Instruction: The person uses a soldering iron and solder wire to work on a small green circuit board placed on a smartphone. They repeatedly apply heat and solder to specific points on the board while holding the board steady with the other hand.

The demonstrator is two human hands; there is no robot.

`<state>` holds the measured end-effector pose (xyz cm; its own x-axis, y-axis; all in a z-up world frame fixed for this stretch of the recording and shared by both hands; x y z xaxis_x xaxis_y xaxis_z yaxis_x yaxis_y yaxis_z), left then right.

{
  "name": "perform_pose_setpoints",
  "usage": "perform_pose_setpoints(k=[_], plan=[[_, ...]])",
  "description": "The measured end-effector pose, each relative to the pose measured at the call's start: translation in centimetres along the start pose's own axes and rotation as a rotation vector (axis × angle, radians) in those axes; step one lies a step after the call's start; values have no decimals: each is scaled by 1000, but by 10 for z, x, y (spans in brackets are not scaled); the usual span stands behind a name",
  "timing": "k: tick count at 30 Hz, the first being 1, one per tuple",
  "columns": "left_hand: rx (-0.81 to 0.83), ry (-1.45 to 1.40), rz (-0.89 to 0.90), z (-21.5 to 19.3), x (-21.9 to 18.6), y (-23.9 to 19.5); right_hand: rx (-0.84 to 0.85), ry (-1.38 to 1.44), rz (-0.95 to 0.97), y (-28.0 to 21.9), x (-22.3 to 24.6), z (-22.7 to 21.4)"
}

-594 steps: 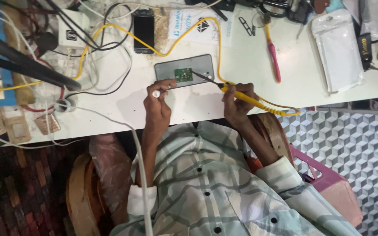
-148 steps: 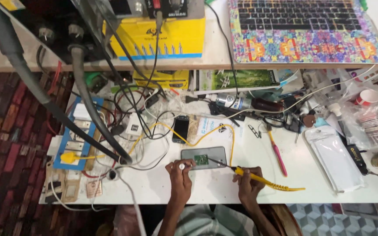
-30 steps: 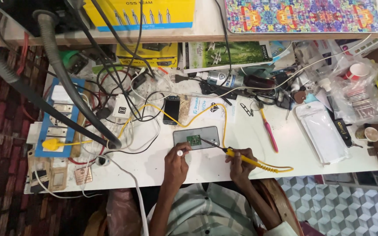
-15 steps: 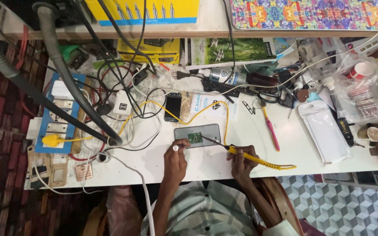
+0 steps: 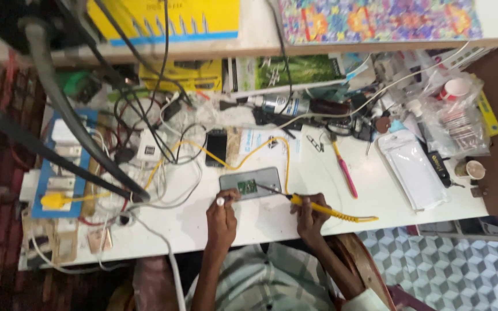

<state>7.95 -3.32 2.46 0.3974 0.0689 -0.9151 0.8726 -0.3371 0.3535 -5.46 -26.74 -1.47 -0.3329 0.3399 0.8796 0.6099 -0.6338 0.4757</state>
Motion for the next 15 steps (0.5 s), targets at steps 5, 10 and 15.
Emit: perform_pose_setpoints(k=[5,10,15], plan=[[20,58,-82,0,8,-4,-7,-22,-1,-5,-1,-2],[-10,20,64,-2,-8,4,-5,124,-11,1,-6,2],[29,-6,-113,0,8,0,-21,125,61,-7,-16,-1]])
Point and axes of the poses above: each hand's wrist, its own y-axis towards the middle knuckle, its own z-axis out of the palm, x = y × z, the point moved 9 cm from there along y, towards the middle knuckle, and after that the axes turned 3 degrees about -z, right-handed, at the moved point
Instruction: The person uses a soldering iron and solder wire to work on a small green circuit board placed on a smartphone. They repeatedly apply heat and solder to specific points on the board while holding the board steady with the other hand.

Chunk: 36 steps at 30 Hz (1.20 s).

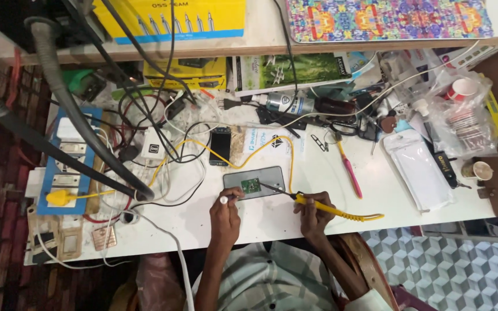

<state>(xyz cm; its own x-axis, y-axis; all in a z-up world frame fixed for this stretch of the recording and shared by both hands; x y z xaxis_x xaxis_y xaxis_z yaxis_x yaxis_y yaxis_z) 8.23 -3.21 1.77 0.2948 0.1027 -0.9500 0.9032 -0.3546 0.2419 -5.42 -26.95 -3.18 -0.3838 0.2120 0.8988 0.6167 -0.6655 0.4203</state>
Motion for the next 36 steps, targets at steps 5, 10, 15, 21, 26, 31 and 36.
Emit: perform_pose_setpoints(k=[5,10,15,21,26,31,36], plan=[[-25,-36,200,0,-13,-2,17,42,-42,2,1,-1],[-19,-41,87,0,3,1,4,-3,19,-2,-8,-3],[-37,-9,93,1,3,0,25,-19,64,-5,-13,-4],[-13,-50,54,4,7,2,-6,16,45,-3,-14,-6],[-34,-47,82,1,5,1,13,-56,-4,-4,-14,-7],[-23,-58,104,4,2,-2,12,104,5,-6,-14,-6],[-14,-73,-1,6,19,-3,-3,47,21,-6,-13,-5]])
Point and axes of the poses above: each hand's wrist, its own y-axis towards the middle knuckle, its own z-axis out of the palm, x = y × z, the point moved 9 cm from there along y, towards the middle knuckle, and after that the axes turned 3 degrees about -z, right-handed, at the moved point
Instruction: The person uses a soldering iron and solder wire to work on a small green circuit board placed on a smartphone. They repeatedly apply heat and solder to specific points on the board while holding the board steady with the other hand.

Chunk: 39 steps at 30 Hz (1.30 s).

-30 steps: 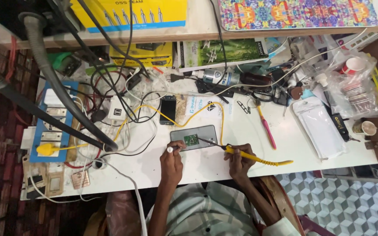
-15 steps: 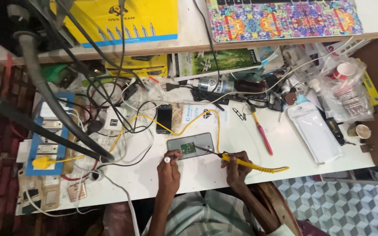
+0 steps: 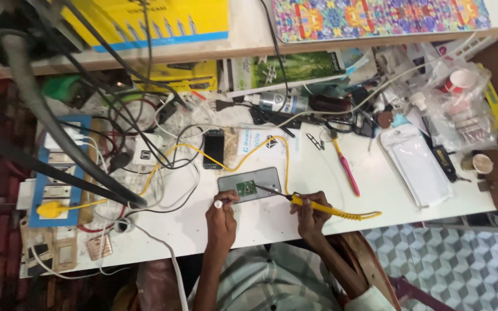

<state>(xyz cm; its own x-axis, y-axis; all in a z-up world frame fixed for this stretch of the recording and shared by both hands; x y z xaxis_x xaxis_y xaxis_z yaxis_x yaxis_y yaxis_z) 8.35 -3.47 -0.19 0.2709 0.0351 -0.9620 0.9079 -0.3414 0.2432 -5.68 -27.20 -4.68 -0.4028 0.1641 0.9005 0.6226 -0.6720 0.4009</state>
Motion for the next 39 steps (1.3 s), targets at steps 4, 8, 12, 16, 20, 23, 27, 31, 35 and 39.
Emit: perform_pose_setpoints(k=[4,8,12,16,20,23,27,31,35,39], plan=[[9,-10,-89,4,10,2,4,-77,-1,5,5,1],[11,-31,123,-1,-14,-1,7,-78,-8,4,12,5],[-9,28,82,-2,-13,8,11,-37,-57,15,14,9],[15,85,-31,0,-4,-7,25,-76,-31,-1,12,3],[11,66,189,2,-29,1,46,-64,-102,7,15,7],[16,64,135,2,-28,-2,49,-92,-55,3,12,7],[40,27,104,4,-29,-3,29,-88,-33,2,15,4],[56,144,205,3,-31,3,-49,-26,43,4,3,2],[65,126,153,6,-23,-8,-164,87,-64,-11,17,-8],[59,148,185,4,-32,-4,11,-51,-110,-4,33,10]])
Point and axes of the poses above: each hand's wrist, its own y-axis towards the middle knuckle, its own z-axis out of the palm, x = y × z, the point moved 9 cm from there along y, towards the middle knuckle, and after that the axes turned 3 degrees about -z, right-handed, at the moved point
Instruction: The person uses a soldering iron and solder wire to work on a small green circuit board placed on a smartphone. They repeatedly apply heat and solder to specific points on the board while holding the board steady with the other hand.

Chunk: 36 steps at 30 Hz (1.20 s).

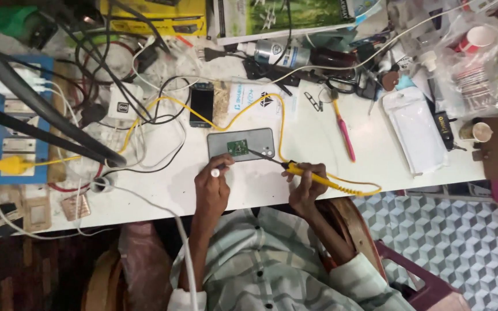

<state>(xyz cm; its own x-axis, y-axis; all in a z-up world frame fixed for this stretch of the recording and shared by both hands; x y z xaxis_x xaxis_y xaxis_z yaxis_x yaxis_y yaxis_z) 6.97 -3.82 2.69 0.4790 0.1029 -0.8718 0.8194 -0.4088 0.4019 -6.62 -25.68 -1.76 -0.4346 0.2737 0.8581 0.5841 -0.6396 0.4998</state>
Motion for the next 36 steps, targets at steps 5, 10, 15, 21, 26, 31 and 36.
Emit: perform_pose_setpoints(k=[5,10,15,21,26,31,36], plan=[[-24,-26,-19,-3,1,5,-72,-50,157,8,-13,-6],[-41,-75,-4,-4,1,5,-27,-41,133,8,-13,1],[-43,-39,8,-1,2,5,-4,-67,112,4,-11,4],[-25,-13,-60,-2,14,6,41,-32,121,12,-11,10],[-52,-54,119,-6,2,-4,67,-37,122,2,-13,9],[-46,22,73,-7,-5,15,-19,-25,80,16,-8,9],[-28,-27,-36,-5,7,1,-72,-41,127,3,-15,-5]])
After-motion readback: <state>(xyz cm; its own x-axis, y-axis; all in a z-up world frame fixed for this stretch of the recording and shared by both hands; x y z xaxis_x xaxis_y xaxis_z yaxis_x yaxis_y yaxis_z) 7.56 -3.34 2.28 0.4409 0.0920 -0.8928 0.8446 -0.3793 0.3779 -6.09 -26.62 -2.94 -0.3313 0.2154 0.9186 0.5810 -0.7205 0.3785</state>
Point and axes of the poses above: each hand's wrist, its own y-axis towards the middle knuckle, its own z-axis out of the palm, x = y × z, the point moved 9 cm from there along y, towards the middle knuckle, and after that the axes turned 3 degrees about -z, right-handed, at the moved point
